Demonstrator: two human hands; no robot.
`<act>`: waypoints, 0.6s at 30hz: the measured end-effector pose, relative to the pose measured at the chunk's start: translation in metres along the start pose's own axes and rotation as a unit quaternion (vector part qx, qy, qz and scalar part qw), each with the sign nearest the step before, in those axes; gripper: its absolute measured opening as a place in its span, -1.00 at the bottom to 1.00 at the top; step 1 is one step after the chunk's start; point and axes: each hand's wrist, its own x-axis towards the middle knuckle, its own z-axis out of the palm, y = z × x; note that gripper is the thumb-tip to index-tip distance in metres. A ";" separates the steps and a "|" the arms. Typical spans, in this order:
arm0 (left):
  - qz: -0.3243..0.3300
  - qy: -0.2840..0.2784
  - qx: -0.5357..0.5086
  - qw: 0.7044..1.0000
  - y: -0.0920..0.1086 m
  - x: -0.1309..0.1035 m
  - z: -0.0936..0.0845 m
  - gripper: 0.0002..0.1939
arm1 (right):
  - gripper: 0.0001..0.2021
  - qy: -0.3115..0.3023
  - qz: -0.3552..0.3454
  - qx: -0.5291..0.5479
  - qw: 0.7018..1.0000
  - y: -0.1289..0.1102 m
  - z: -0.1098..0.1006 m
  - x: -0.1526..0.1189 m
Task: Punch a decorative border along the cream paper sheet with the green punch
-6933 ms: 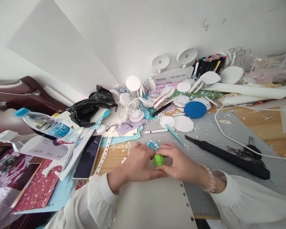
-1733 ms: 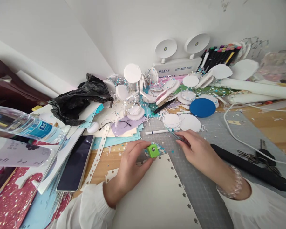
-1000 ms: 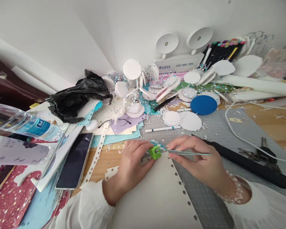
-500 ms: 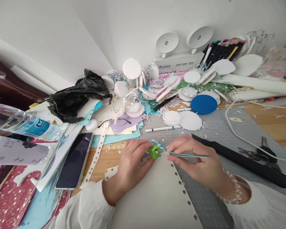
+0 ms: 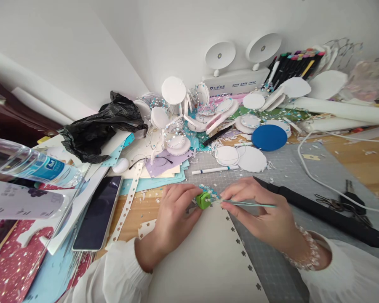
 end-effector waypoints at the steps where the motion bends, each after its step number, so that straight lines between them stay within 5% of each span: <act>1: 0.000 0.001 0.005 1.000 0.000 0.000 0.000 -0.65 | -0.81 -0.002 0.001 -0.007 1.000 0.001 0.000 0.000; 7: -0.033 0.012 0.035 0.999 -0.002 0.002 0.000 -0.67 | -0.85 -0.038 0.046 -0.081 0.995 0.010 0.002 0.000; 18: -0.014 0.013 0.013 1.000 0.004 0.002 -0.001 -0.70 | -0.85 0.036 0.089 0.051 0.994 0.000 0.010 -0.003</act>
